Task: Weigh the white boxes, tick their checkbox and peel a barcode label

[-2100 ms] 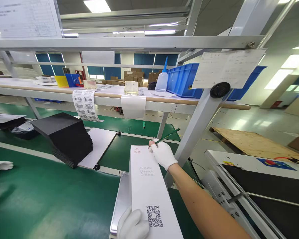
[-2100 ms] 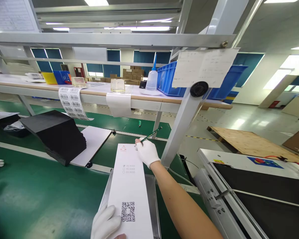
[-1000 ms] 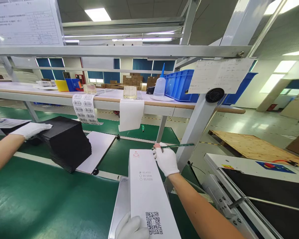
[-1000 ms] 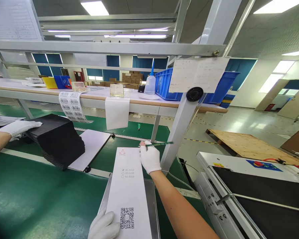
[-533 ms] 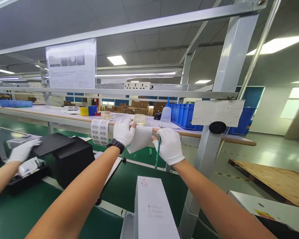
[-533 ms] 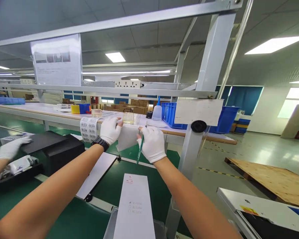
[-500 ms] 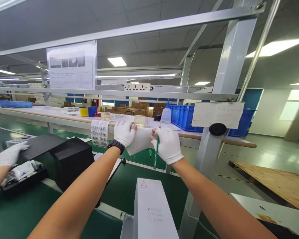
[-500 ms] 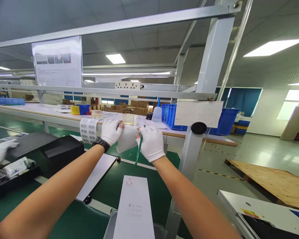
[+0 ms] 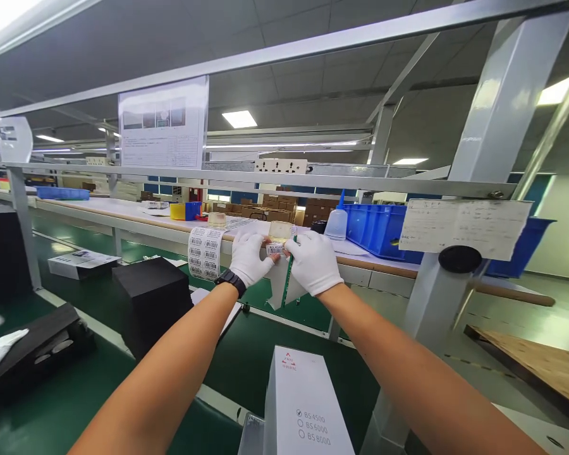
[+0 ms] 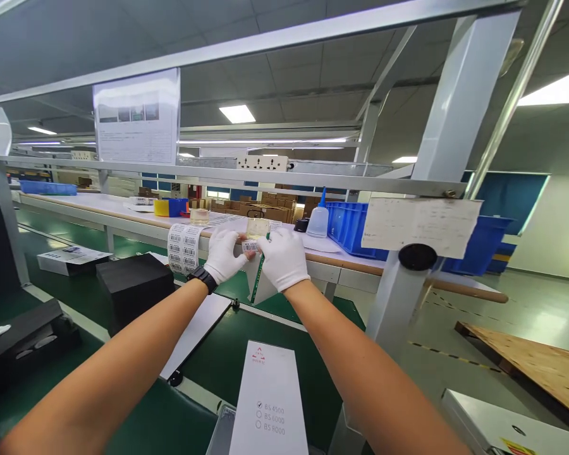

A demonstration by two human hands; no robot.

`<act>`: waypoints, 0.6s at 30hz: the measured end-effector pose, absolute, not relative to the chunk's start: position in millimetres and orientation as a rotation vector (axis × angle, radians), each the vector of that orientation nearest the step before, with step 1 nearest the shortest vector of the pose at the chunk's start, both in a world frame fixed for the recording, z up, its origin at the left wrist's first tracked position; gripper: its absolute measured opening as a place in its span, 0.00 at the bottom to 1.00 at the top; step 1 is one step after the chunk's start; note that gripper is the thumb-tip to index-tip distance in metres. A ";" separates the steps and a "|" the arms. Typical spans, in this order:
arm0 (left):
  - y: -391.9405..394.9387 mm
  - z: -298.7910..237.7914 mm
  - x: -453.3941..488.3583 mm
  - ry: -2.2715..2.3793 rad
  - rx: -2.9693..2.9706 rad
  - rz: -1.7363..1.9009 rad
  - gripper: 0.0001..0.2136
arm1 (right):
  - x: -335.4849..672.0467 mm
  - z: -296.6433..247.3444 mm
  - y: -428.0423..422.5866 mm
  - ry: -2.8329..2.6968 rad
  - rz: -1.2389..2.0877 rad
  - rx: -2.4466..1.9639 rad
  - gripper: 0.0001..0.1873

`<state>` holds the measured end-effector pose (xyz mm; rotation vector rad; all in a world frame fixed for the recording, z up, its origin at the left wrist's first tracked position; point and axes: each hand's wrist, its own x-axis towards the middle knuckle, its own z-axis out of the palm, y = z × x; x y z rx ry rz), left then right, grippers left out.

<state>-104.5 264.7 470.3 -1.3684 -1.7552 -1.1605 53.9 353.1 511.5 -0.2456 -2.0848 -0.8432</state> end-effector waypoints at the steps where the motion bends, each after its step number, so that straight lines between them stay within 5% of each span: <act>1: 264.8 471.2 -103.5 -1.767 -1.371 -1.165 0.17 | 54.1 512.9 352.4 -2.063 -0.876 -0.202 0.06; 5: 258.1 484.2 -107.3 -1.828 -1.444 -1.138 0.27 | 63.6 502.1 334.9 -2.020 -0.812 0.009 0.10; 9: 223.8 475.6 -109.0 -1.837 -1.643 -1.119 0.32 | 106.1 438.8 306.4 -2.003 -0.137 0.022 0.13; 13: 151.1 400.3 -53.3 -1.909 -1.573 -1.356 0.24 | 178.2 354.9 304.6 -1.839 0.545 -0.498 0.17; 18: 63.7 297.1 66.8 -1.796 -1.668 -1.344 0.16 | 226.5 318.7 324.8 -1.743 0.864 -0.888 0.20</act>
